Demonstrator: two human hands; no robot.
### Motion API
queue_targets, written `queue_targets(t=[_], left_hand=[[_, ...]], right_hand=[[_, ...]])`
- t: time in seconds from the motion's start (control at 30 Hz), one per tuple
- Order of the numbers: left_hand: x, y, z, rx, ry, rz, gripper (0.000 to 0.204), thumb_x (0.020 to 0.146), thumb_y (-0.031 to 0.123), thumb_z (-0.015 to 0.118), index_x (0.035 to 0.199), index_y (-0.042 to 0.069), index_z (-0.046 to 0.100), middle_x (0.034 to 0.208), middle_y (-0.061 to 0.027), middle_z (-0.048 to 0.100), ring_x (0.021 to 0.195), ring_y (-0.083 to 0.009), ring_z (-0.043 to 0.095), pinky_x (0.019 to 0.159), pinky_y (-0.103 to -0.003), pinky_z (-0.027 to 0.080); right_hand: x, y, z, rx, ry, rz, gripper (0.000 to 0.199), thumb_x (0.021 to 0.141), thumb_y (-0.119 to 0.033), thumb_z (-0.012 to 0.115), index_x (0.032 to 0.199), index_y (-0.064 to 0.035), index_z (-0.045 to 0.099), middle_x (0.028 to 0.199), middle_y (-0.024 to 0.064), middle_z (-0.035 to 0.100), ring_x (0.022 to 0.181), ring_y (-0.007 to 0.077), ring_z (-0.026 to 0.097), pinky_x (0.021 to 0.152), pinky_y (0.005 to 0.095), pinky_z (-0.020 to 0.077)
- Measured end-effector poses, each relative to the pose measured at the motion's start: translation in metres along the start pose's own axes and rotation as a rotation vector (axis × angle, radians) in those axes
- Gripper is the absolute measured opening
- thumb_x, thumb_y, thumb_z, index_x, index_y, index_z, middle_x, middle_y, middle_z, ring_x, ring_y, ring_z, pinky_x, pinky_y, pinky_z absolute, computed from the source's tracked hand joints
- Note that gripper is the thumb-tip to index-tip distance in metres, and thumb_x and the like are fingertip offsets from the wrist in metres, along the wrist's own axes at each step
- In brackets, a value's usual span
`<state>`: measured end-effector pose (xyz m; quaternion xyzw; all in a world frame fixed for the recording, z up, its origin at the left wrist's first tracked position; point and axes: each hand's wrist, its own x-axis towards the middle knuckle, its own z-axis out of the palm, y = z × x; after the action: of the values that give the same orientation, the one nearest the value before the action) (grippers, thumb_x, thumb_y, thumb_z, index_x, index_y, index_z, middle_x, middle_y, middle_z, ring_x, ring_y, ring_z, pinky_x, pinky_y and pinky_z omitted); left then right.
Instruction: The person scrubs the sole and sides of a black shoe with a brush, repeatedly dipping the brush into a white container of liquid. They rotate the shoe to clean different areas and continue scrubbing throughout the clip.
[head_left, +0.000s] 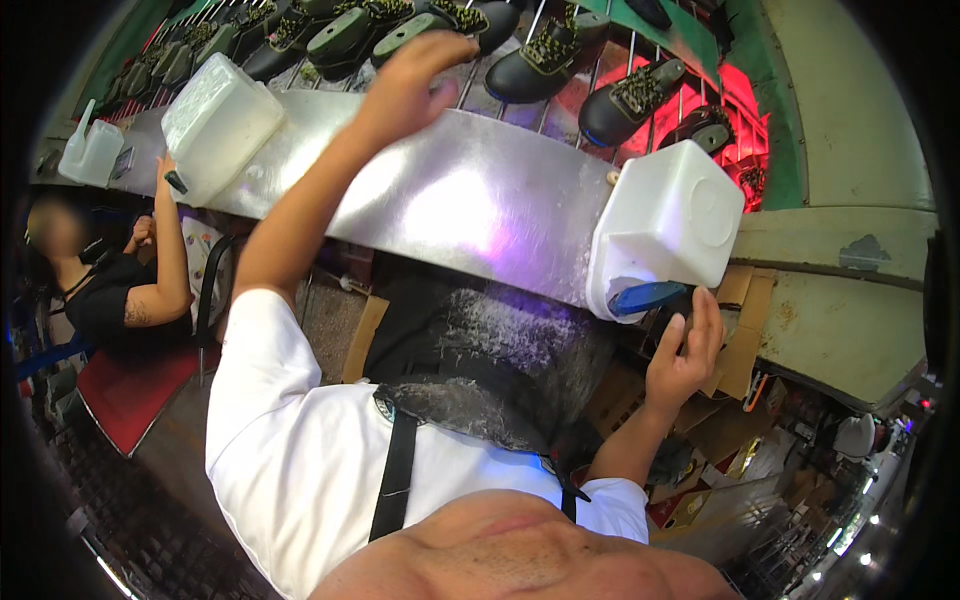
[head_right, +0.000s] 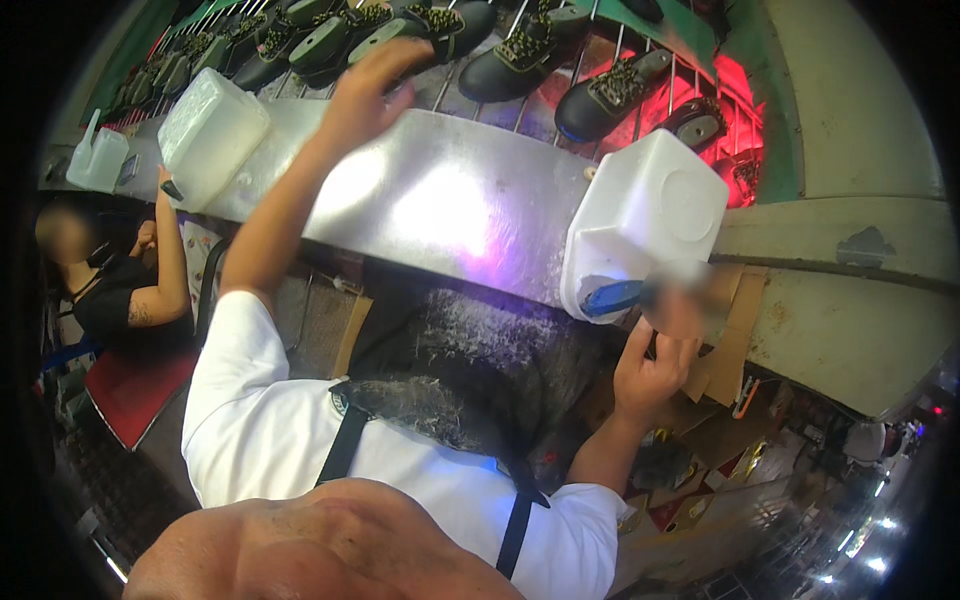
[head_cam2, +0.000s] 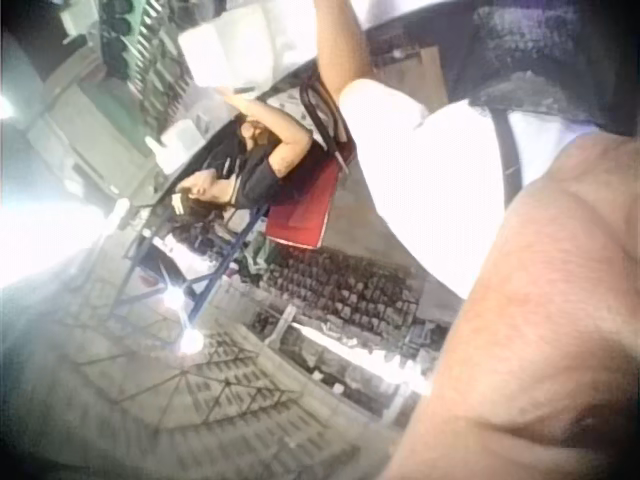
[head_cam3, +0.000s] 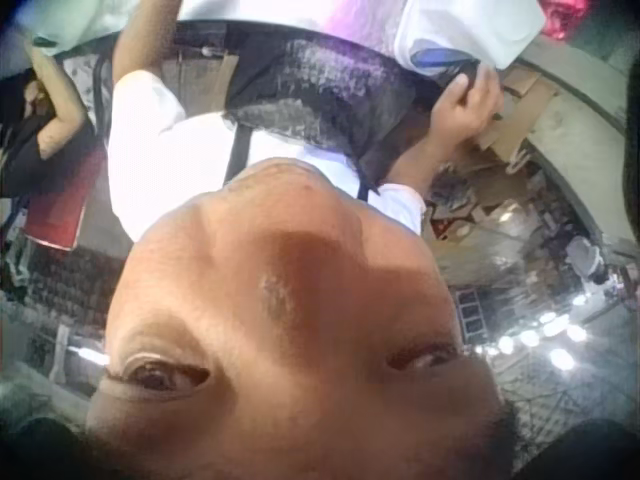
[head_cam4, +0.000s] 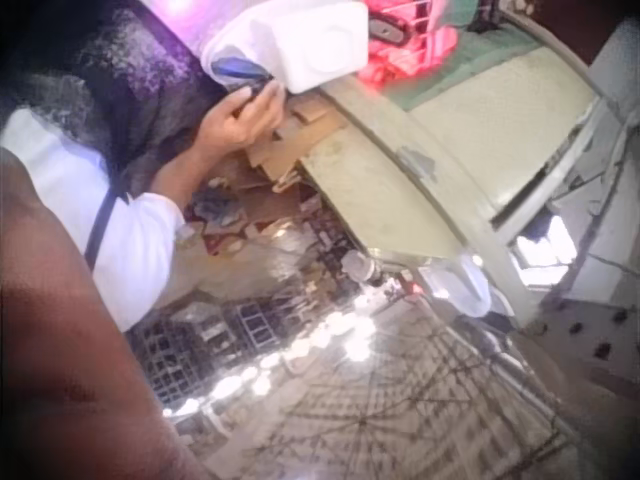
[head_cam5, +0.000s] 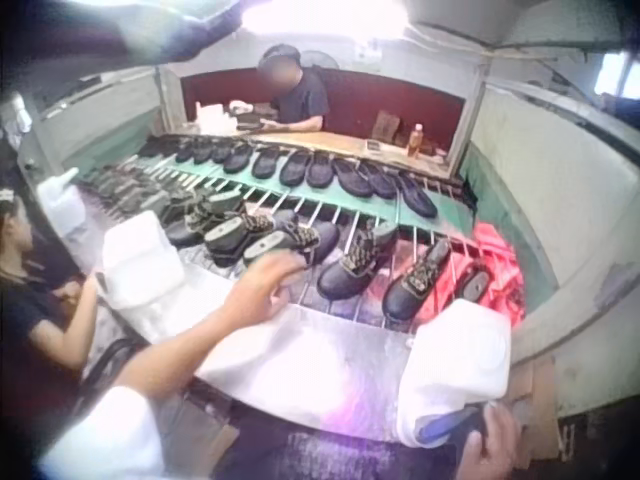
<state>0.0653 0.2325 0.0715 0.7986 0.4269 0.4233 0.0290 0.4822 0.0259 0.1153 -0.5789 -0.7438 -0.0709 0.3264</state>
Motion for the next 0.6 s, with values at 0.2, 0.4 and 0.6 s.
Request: queue_targets(t=[0.2, 0.4, 0.6], left_hand=[[0.107, -0.168, -0.021, 0.566, -0.445, -0.599, 0.059, 0.086, 0.018, 0.07, 0.142, 0.009, 0.055, 0.14, -0.0182, 0.061, 0.137, -0.0356, 0.054, 0.106, -0.047, 0.049], [0.115, -0.167, 0.026, 0.896, -0.835, -0.749, 0.089, 0.082, 0.037, 0.081, 0.156, 0.014, 0.038, 0.141, -0.0147, 0.063, 0.136, -0.035, 0.055, 0.107, -0.046, 0.05], [0.09, -0.164, -0.008, 0.751, -0.65, -0.596, 0.053, 0.089, 0.026, 0.067, 0.14, 0.012, 0.058, 0.134, -0.0189, 0.066, 0.124, -0.0358, 0.063, 0.097, -0.047, 0.054]], right_hand=[[0.026, -0.011, 0.006, 0.255, -0.223, 0.35, 0.047, 0.094, 0.002, 0.067, 0.14, 0.0006, 0.06, 0.12, 0.0092, 0.066, 0.084, 0.0111, 0.056, 0.075, 0.0258, 0.0501], [0.005, 0.005, 0.001, 0.569, -0.315, 0.463, 0.042, 0.089, 0.005, 0.069, 0.131, 0.0034, 0.064, 0.124, 0.009, 0.065, 0.091, 0.0093, 0.059, 0.075, 0.0228, 0.0495], [0.011, -0.005, -0.004, 0.579, -0.585, 0.406, 0.043, 0.083, 0.007, 0.072, 0.125, -0.0027, 0.067, 0.126, 0.0067, 0.065, 0.087, 0.0086, 0.057, 0.073, 0.0231, 0.0479]])
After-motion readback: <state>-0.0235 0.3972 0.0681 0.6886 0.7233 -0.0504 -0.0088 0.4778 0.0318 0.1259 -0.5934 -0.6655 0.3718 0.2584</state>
